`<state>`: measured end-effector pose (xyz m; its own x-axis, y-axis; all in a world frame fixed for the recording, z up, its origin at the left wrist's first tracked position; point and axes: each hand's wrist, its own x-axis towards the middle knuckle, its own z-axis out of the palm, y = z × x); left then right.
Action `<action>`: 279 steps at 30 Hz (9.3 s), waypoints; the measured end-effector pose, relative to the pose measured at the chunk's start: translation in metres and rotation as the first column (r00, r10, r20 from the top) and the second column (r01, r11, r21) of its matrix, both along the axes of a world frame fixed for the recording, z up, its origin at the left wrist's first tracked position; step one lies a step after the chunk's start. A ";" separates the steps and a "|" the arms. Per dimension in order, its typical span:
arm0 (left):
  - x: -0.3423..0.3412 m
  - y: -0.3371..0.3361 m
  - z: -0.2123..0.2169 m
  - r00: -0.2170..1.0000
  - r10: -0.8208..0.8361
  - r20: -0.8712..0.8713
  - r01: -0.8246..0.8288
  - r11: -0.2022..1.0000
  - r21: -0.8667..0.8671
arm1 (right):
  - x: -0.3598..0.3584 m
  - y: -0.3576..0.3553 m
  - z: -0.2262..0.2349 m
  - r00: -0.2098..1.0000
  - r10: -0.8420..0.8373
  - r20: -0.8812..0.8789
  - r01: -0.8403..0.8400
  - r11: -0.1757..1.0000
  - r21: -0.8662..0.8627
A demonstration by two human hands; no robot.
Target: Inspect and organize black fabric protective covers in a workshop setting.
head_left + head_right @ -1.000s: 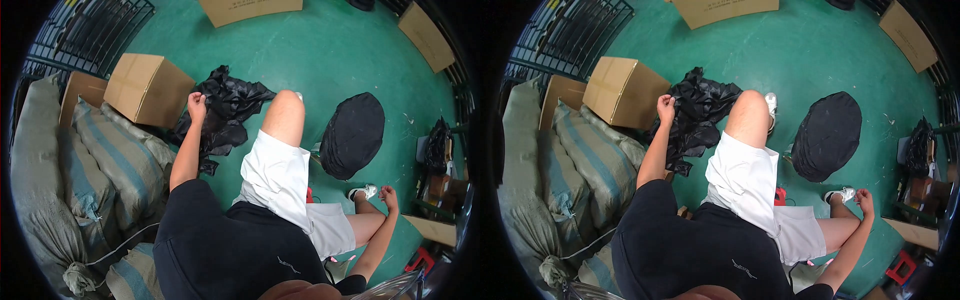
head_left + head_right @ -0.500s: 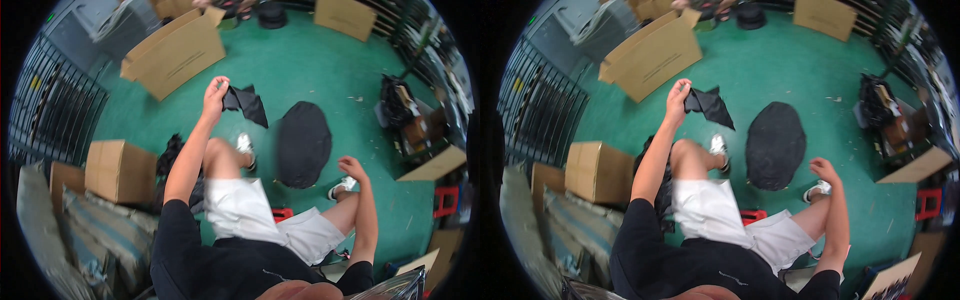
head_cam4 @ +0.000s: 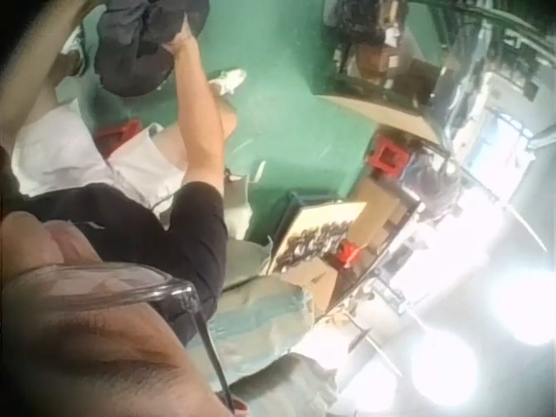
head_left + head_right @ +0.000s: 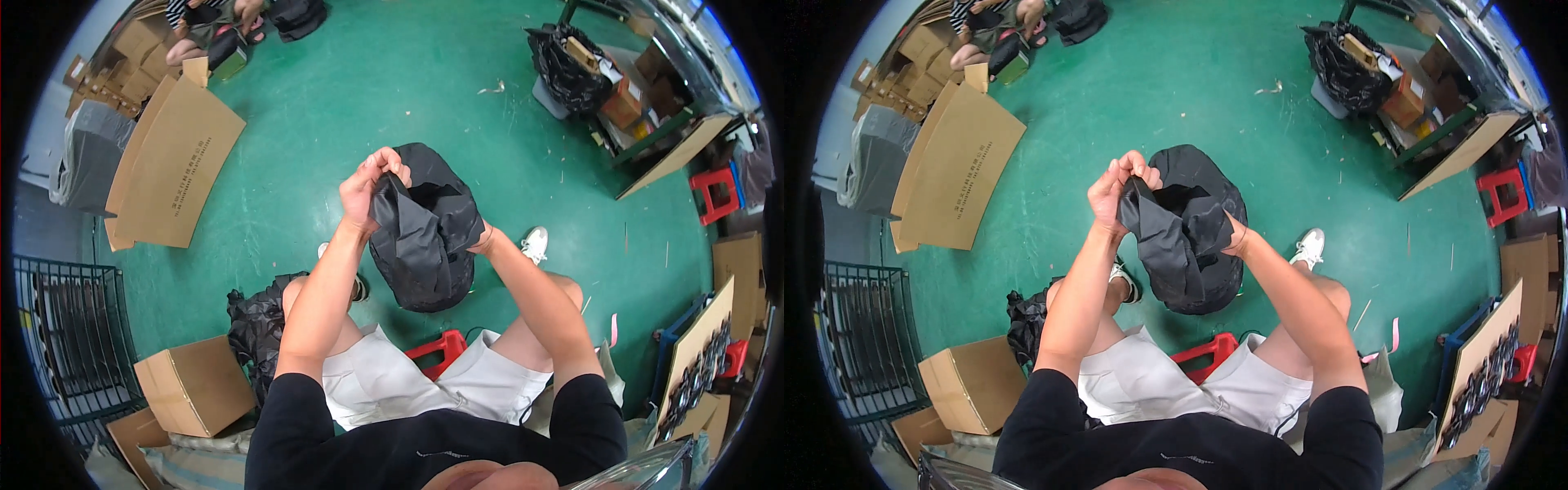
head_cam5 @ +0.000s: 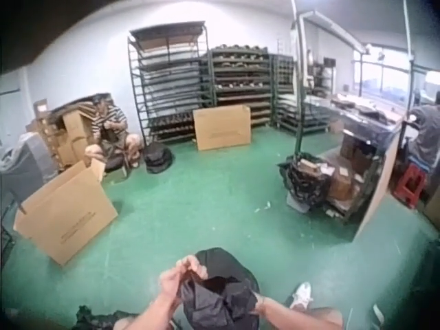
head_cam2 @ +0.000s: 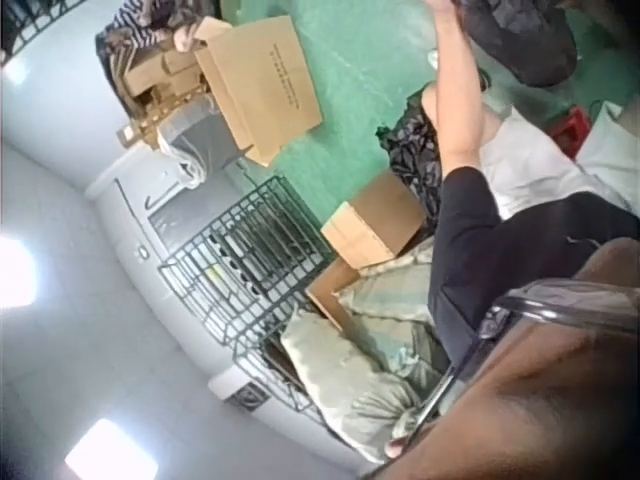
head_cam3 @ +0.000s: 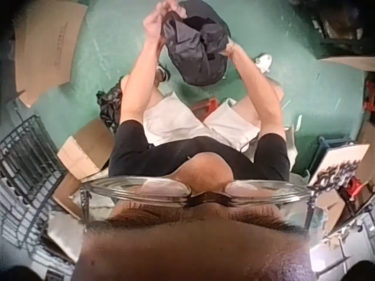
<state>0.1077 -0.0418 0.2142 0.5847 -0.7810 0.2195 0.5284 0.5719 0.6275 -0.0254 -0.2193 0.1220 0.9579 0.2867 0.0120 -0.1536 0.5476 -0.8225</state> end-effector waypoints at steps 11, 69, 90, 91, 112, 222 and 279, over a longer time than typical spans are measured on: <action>0.002 -0.031 -0.003 0.861 0.260 0.438 -0.444 0.804 0.395 | 0.023 -0.024 0.058 0.906 -0.366 -0.214 0.398 0.908 0.129; -0.024 -0.041 -0.016 0.582 0.071 0.810 -0.710 0.529 0.464 | 0.009 -0.044 0.080 0.850 -0.348 -0.396 0.489 0.801 0.346; 0.000 -0.029 -0.025 0.630 -0.148 0.762 -0.550 0.609 0.572 | 0.008 -0.045 0.089 0.885 -0.315 -0.344 0.421 0.856 0.299; 0.007 -0.026 -0.025 0.655 -0.105 0.748 -0.544 0.620 0.565 | 0.009 -0.046 0.090 0.903 -0.352 -0.247 0.397 0.902 0.168; 0.032 0.009 -0.009 0.945 -0.306 -0.120 0.328 0.894 0.304 | -0.006 -0.066 0.075 0.994 -0.019 -0.105 -0.023 0.925 -0.379; 0.027 0.018 0.004 0.979 -0.015 -0.205 -0.023 0.984 -0.179 | -0.004 -0.109 0.054 0.934 -0.355 -0.038 0.348 0.881 0.320; 0.020 0.017 0.009 0.980 -0.198 0.016 0.185 0.942 0.280 | -0.010 -0.104 0.066 0.828 -0.543 -0.138 0.560 0.811 0.168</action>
<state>0.1276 -0.0248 0.2228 0.4128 -0.9108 0.0017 0.5796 0.2641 0.7709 -0.0353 -0.3233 0.1877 0.9542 -0.2905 -0.0720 0.1628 0.7058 -0.6894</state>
